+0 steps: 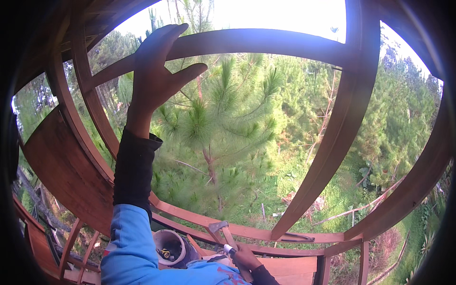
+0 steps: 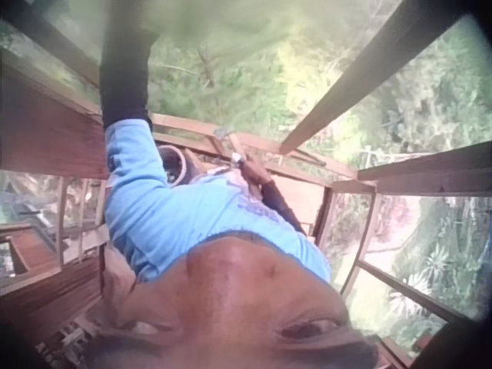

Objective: The person uses a hammer to drive nails into a curved wooden frame, then measures the frame with a tape measure. The person marks a wooden plank with a pencil and square, preparing it for cutting.

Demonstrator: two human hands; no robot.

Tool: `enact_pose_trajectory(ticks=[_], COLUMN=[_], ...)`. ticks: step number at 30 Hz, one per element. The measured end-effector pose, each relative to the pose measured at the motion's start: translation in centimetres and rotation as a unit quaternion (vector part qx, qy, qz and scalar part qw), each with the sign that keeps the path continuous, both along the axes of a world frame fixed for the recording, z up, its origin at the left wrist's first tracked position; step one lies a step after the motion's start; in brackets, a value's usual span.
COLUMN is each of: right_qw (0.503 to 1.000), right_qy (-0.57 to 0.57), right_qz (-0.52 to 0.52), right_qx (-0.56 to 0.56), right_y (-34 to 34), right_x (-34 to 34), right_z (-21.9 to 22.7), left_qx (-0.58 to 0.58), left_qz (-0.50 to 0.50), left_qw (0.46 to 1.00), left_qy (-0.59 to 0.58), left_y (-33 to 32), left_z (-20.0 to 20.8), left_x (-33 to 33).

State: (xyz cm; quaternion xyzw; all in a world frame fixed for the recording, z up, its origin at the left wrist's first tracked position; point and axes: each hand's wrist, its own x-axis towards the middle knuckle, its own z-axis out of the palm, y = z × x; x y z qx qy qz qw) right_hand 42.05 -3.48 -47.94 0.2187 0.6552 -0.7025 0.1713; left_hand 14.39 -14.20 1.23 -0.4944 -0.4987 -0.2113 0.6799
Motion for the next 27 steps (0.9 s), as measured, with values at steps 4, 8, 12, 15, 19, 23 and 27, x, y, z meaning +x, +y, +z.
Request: enact_pose_trajectory(ticks=[4,8,12,15,19,23,27], right_qw=[0.999,0.998,0.999,0.998,0.997,0.992,0.98], right_qy=[-0.023,-0.029,-0.036,-0.058,-0.07,-0.116,-0.197], right_qz=[0.017,0.049,0.022,0.012,0.014,-0.022,0.003], right_qx=[-0.017,0.016,-0.013,-0.02,-0.035,-0.039,-0.018], right_y=[-1.1,-2.4,-4.8,-6.6,-8.3,-10.2,-11.6], right_x=[-2.5,-5.3,-8.7,-11.5,-14.2,-15.2,-17.1], right_z=[1.2,0.9,-1.6,-1.8,-5.1,-7.5,-9.6], left_qx=[0.04,0.113,0.071,0.077,0.044,0.053,0.199], left_qz=[0.002,0.0,-0.115,-0.213,-0.232,-0.234,-0.038], left_qw=[0.999,0.994,0.989,0.974,0.969,0.906,0.63], left_qy=[-0.026,-0.009,-0.057,0.005,-0.066,-0.349,-0.75], left_y=[0.7,1.2,0.7,0.1,-10.6,-20.9,-32.0], left_z=[-0.6,-2.0,-2.5,-4.5,-11.8,-27.2,-52.5], left_x=[-4.2,-2.2,-4.1,-7.4,-11.7,-18.0,-21.0])
